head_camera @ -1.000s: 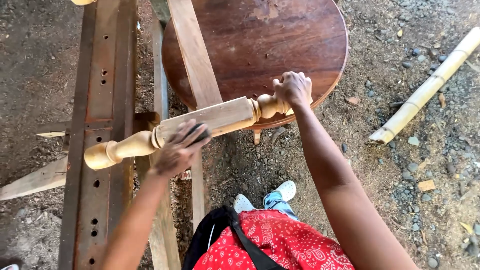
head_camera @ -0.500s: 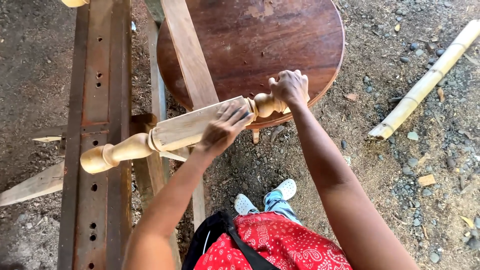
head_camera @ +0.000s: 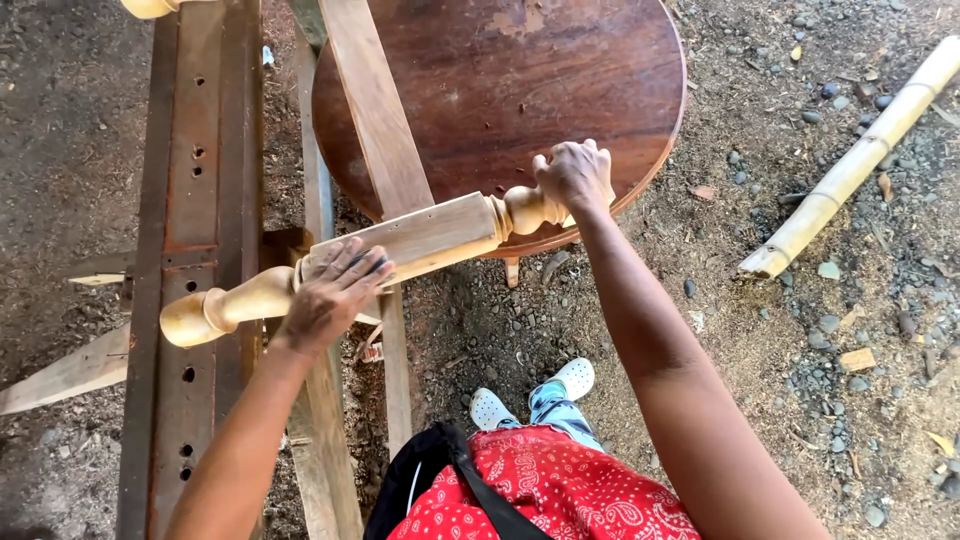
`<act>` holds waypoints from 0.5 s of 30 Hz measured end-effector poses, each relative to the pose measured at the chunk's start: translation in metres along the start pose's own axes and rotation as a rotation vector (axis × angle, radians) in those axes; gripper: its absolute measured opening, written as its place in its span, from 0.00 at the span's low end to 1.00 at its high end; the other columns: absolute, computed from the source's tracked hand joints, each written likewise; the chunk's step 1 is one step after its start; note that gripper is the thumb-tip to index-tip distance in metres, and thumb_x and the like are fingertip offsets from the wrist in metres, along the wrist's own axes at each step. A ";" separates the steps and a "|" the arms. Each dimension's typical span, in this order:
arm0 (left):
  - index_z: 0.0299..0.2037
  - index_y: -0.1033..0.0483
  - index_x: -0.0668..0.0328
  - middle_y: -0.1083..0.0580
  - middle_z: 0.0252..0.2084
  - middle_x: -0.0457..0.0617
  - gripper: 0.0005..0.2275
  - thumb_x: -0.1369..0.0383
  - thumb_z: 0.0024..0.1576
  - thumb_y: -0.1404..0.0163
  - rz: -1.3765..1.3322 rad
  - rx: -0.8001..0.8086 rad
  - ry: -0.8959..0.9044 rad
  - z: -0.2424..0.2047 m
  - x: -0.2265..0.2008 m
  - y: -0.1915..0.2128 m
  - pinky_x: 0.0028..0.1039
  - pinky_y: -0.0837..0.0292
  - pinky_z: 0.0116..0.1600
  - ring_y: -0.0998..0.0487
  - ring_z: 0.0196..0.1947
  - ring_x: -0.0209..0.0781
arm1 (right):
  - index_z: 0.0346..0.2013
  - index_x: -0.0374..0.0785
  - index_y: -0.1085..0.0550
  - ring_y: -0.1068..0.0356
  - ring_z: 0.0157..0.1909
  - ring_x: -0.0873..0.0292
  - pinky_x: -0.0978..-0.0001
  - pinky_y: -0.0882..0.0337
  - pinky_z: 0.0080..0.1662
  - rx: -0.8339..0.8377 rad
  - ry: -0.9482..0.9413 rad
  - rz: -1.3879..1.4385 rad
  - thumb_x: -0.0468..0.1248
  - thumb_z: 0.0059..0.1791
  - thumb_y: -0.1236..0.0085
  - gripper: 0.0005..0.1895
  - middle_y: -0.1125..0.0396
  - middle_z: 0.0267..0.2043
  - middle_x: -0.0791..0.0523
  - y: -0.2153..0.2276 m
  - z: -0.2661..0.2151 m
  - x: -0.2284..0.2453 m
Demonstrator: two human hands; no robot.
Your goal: The recorder is sanding and wiping down the legs of a wooden table.
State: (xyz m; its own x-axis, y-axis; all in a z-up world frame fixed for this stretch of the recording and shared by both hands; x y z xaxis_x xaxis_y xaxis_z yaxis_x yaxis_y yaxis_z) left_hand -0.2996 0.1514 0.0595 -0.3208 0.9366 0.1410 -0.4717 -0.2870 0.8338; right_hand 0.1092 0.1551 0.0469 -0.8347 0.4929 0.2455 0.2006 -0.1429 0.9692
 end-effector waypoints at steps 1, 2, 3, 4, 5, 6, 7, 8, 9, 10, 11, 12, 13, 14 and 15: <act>0.53 0.19 0.41 0.26 0.63 0.40 0.15 0.62 0.56 0.42 0.001 -0.001 -0.002 0.019 -0.011 -0.007 0.41 0.41 0.73 0.31 0.67 0.48 | 0.27 0.46 0.19 0.31 0.47 0.43 0.52 0.33 0.49 -0.002 -0.001 0.000 0.56 0.47 0.52 0.22 0.26 0.33 0.47 0.001 0.000 0.000; 0.53 0.20 0.42 0.25 0.61 0.43 0.14 0.64 0.56 0.42 -0.031 -0.007 0.005 0.037 -0.021 -0.013 0.43 0.40 0.72 0.30 0.66 0.50 | 0.27 0.46 0.19 0.31 0.47 0.43 0.51 0.33 0.48 -0.003 0.001 -0.010 0.56 0.48 0.53 0.22 0.26 0.32 0.47 0.001 -0.001 0.001; 0.53 0.20 0.43 0.24 0.59 0.45 0.14 0.66 0.57 0.43 -0.062 -0.013 0.013 0.054 -0.031 -0.019 0.46 0.40 0.71 0.29 0.64 0.51 | 0.27 0.46 0.19 0.31 0.47 0.44 0.50 0.33 0.48 -0.004 0.003 -0.020 0.55 0.48 0.53 0.22 0.26 0.32 0.47 0.001 -0.002 0.002; 0.53 0.20 0.43 0.24 0.59 0.45 0.14 0.66 0.57 0.43 -0.063 -0.015 0.013 0.075 -0.045 -0.030 0.46 0.40 0.71 0.29 0.64 0.51 | 0.27 0.46 0.19 0.31 0.47 0.44 0.50 0.33 0.48 -0.005 0.003 -0.021 0.55 0.48 0.53 0.22 0.26 0.32 0.47 -0.001 0.000 0.000; 0.53 0.20 0.43 0.24 0.59 0.45 0.14 0.66 0.56 0.42 -0.088 -0.066 0.012 0.095 -0.058 -0.037 0.45 0.40 0.71 0.29 0.65 0.51 | 0.27 0.47 0.19 0.31 0.47 0.43 0.50 0.33 0.48 -0.006 0.011 -0.012 0.56 0.48 0.54 0.22 0.26 0.32 0.48 -0.002 0.001 -0.001; 0.53 0.19 0.43 0.24 0.59 0.44 0.15 0.66 0.55 0.40 -0.112 -0.116 0.009 0.115 -0.070 -0.042 0.45 0.40 0.71 0.30 0.65 0.51 | 0.27 0.48 0.19 0.31 0.47 0.43 0.49 0.33 0.48 -0.007 0.018 0.000 0.56 0.48 0.55 0.22 0.25 0.32 0.48 -0.004 0.003 -0.002; 0.53 0.19 0.43 0.24 0.59 0.44 0.15 0.66 0.55 0.40 -0.111 -0.117 0.007 0.125 -0.079 -0.055 0.45 0.40 0.71 0.30 0.65 0.51 | 0.27 0.48 0.19 0.31 0.47 0.43 0.49 0.33 0.48 -0.009 0.017 0.000 0.56 0.48 0.55 0.22 0.25 0.32 0.48 -0.004 0.003 -0.002; 0.53 0.19 0.43 0.24 0.60 0.43 0.15 0.65 0.54 0.40 -0.101 -0.153 -0.002 0.135 -0.088 -0.064 0.43 0.40 0.71 0.28 0.64 0.50 | 0.27 0.48 0.19 0.31 0.47 0.44 0.50 0.33 0.49 -0.002 0.020 0.012 0.56 0.48 0.55 0.22 0.26 0.33 0.48 -0.005 0.003 -0.003; 0.52 0.19 0.42 0.24 0.60 0.42 0.16 0.64 0.54 0.39 -0.090 -0.189 -0.010 0.145 -0.098 -0.073 0.41 0.39 0.72 0.27 0.63 0.49 | 0.28 0.47 0.19 0.31 0.48 0.44 0.51 0.33 0.49 0.004 0.024 0.024 0.55 0.49 0.56 0.22 0.26 0.33 0.47 -0.005 0.004 -0.004; 0.52 0.19 0.42 0.24 0.60 0.42 0.16 0.64 0.54 0.39 -0.092 -0.192 -0.011 0.143 -0.097 -0.072 0.41 0.39 0.72 0.27 0.63 0.49 | 0.28 0.47 0.19 0.31 0.48 0.44 0.51 0.33 0.49 0.002 0.023 0.021 0.55 0.49 0.56 0.22 0.26 0.33 0.47 -0.003 0.004 -0.005; 0.53 0.19 0.42 0.24 0.60 0.42 0.15 0.64 0.54 0.39 -0.093 -0.183 -0.008 0.141 -0.095 -0.073 0.41 0.38 0.71 0.27 0.63 0.49 | 0.29 0.47 0.19 0.30 0.48 0.43 0.51 0.33 0.49 0.004 0.026 0.022 0.55 0.49 0.55 0.21 0.26 0.34 0.47 -0.001 0.004 -0.005; 0.53 0.19 0.41 0.24 0.60 0.43 0.15 0.65 0.55 0.40 -0.094 -0.169 -0.004 0.137 -0.093 -0.073 0.41 0.38 0.71 0.26 0.62 0.48 | 0.29 0.47 0.19 0.30 0.48 0.43 0.50 0.33 0.49 0.009 0.030 0.026 0.55 0.49 0.55 0.21 0.25 0.34 0.47 -0.002 0.003 -0.004; 0.53 0.19 0.41 0.24 0.60 0.43 0.15 0.65 0.55 0.40 -0.095 -0.169 -0.002 0.124 -0.083 -0.059 0.41 0.38 0.71 0.26 0.62 0.48 | 0.29 0.47 0.19 0.30 0.48 0.43 0.50 0.33 0.49 0.010 0.031 0.025 0.55 0.49 0.55 0.21 0.25 0.34 0.47 0.000 0.002 -0.003; 0.53 0.19 0.42 0.24 0.60 0.44 0.14 0.66 0.56 0.41 -0.088 -0.134 -0.010 0.110 -0.075 -0.047 0.42 0.38 0.70 0.28 0.63 0.49 | 0.29 0.47 0.19 0.30 0.48 0.43 0.50 0.32 0.49 0.004 0.029 0.028 0.55 0.49 0.54 0.21 0.25 0.34 0.46 0.001 0.001 -0.002; 0.53 0.19 0.44 0.25 0.61 0.45 0.13 0.66 0.57 0.43 -0.081 -0.100 -0.019 0.097 -0.066 -0.036 0.43 0.39 0.70 0.29 0.65 0.50 | 0.29 0.46 0.19 0.30 0.48 0.42 0.50 0.32 0.49 -0.001 0.028 0.032 0.55 0.49 0.54 0.21 0.25 0.34 0.46 0.003 0.000 -0.002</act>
Point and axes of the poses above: each hand's wrist, its own z-axis towards the middle knuckle, its own y-axis out of the back of the hand, x = y × z, the point moved 10 cm from there along z, towards the middle knuckle
